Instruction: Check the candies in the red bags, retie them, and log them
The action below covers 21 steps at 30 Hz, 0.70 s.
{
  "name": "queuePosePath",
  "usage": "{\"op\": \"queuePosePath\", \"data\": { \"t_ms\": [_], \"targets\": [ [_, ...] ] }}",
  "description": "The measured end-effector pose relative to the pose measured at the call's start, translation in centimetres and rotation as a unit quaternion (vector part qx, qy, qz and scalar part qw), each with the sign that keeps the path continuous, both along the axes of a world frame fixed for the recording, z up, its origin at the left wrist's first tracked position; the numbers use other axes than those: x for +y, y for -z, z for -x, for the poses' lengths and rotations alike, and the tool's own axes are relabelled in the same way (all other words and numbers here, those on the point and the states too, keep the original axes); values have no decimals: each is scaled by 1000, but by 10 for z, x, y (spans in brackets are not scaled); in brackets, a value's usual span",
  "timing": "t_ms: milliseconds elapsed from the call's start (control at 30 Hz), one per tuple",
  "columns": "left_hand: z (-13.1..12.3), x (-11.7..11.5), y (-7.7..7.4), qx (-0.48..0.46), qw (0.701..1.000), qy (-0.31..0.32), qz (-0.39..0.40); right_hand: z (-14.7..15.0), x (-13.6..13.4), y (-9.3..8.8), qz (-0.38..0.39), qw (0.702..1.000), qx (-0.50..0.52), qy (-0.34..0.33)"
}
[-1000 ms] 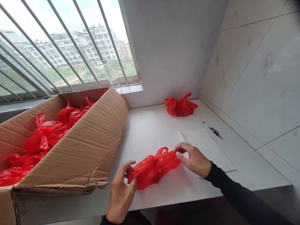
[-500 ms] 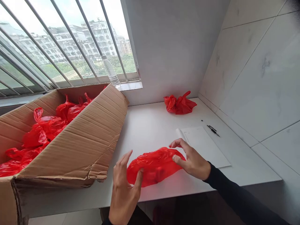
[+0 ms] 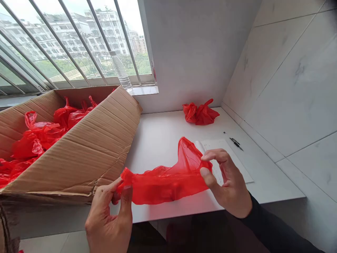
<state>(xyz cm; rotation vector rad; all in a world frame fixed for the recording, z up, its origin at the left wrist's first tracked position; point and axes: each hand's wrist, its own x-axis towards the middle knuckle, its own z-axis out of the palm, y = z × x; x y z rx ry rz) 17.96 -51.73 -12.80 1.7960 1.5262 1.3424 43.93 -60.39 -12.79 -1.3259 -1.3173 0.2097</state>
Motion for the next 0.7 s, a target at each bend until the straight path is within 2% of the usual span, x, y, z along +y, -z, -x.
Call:
{"op": "queuePosePath", "data": {
  "t_ms": [67,133,267,400,500,567,633,700],
  "targets": [
    [-3,-6,-2,-26,998,6,48,14,3,-11,-32,985,-111,-128],
    [-5,-11,-3,-66,993,22,93,23,10,-14,-2,953,-231,-198],
    [-6,-20,-6,-118,984,65,119,30,23,-2,119,899,-388,-164],
    [-10,-25,-7,-106,978,50,171,30,24,9,184,871,-426,-163],
    [-6,-25,-4,-108,982,31,153,27,25,10,218,855,-444,-156],
    [-1,-26,-2,-125,982,35,136,23,27,7,223,859,-435,-150],
    [3,-29,-1,-121,984,28,127,17,28,1,209,887,-393,-119],
    [3,-33,-4,-90,990,26,103,13,27,-9,177,920,-346,-53]
  ]
}}
